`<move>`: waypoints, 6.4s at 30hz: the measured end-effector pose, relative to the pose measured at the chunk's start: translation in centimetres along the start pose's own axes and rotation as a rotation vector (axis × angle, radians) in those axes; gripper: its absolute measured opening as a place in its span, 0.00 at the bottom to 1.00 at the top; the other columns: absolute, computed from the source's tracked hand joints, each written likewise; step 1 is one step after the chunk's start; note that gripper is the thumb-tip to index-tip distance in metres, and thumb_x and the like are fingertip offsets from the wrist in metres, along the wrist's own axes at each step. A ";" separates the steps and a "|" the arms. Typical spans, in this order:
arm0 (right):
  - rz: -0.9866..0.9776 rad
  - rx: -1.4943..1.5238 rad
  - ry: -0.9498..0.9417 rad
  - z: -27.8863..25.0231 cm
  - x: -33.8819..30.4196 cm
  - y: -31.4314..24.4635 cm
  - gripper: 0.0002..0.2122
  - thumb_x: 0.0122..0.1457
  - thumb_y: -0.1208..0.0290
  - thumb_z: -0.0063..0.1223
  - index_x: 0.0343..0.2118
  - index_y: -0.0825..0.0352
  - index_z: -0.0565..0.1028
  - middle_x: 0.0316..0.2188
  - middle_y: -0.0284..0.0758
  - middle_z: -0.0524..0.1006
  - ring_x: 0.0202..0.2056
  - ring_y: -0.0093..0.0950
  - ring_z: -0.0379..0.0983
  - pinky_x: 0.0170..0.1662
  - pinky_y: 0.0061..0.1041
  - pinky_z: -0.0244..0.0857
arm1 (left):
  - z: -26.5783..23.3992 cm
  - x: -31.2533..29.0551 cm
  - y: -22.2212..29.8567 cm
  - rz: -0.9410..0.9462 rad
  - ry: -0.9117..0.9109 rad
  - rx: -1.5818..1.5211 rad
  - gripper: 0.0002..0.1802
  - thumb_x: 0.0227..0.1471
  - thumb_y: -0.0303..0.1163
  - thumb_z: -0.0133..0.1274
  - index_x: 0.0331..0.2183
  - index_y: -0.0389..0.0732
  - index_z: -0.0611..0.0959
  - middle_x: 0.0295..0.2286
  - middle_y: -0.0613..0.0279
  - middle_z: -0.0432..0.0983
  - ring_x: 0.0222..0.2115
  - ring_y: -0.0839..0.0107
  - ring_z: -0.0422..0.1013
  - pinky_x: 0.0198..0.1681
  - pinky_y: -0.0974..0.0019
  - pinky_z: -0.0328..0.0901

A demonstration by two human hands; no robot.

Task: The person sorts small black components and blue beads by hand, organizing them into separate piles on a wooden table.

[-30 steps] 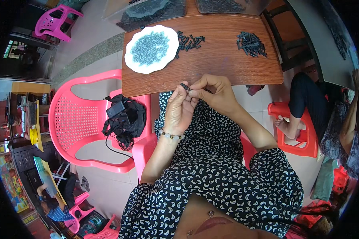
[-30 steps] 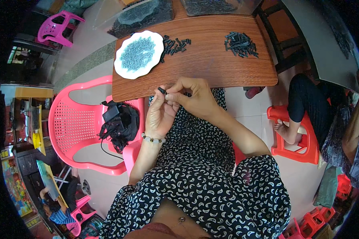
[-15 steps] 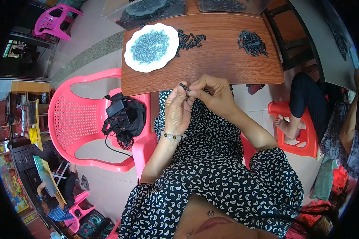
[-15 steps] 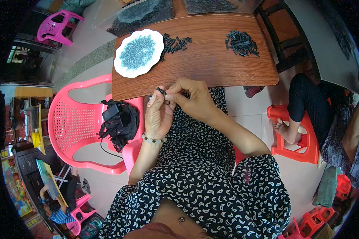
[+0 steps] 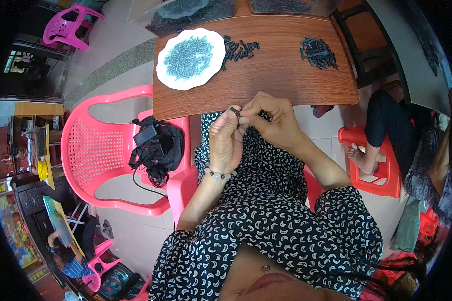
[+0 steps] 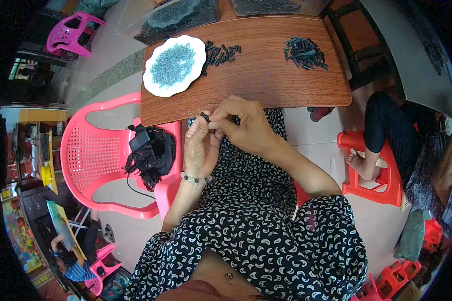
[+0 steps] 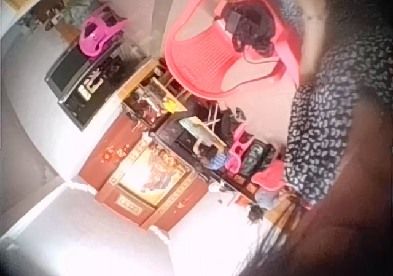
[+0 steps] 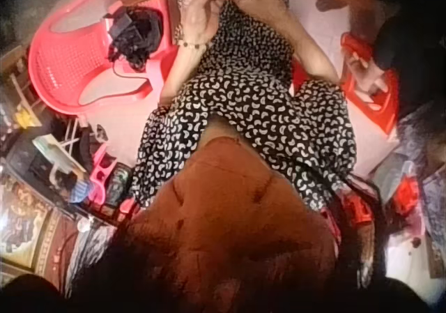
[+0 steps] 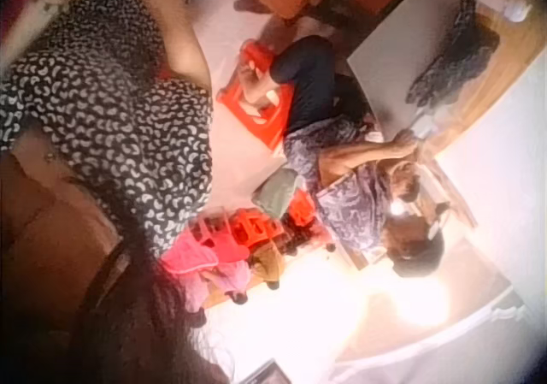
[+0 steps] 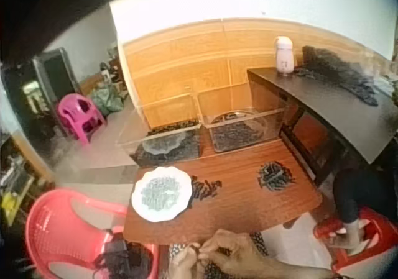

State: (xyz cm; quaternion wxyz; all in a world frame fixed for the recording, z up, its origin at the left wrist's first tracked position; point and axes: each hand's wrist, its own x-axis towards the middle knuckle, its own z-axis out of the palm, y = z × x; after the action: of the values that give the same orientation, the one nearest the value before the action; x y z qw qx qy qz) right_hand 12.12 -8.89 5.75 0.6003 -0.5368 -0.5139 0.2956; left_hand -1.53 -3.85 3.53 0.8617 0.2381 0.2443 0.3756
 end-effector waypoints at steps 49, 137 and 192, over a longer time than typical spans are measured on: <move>-0.231 -0.092 -0.305 -1.5 1.2 -0.4 0.20 0.47 0.79 0.58 0.46 0.66 0.75 0.40 0.37 0.78 0.42 0.34 0.72 0.48 0.32 0.65 | -1.5 -0.5 -0.7 -0.066 -0.198 -0.067 0.15 0.51 0.43 0.57 0.37 0.45 0.82 0.37 0.72 0.76 0.41 0.76 0.69 0.48 0.63 0.63; -0.235 -0.915 -0.220 -5.9 17.1 7.5 0.06 0.47 0.77 0.59 0.30 0.66 0.80 0.31 0.37 0.77 0.40 0.36 0.69 0.46 0.32 0.61 | -3.2 3.6 1.0 -0.284 0.155 -0.135 0.16 0.57 0.35 0.52 0.45 0.39 0.77 0.33 0.64 0.78 0.28 0.78 0.69 0.35 0.73 0.66; -0.317 -0.682 -0.097 -0.6 11.4 1.8 0.04 0.51 0.75 0.56 0.31 0.66 0.78 0.28 0.37 0.78 0.31 0.37 0.71 0.35 0.33 0.66 | -2.8 2.2 2.2 -0.097 0.041 -0.140 0.19 0.59 0.34 0.49 0.49 0.34 0.73 0.34 0.66 0.74 0.32 0.80 0.69 0.39 0.74 0.67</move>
State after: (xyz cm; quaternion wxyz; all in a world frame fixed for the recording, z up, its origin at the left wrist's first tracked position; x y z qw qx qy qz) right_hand 16.41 1.70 7.52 0.4006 -0.6048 -0.6873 0.0360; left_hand -3.10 -0.26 2.11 0.8882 0.1574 0.2464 0.3545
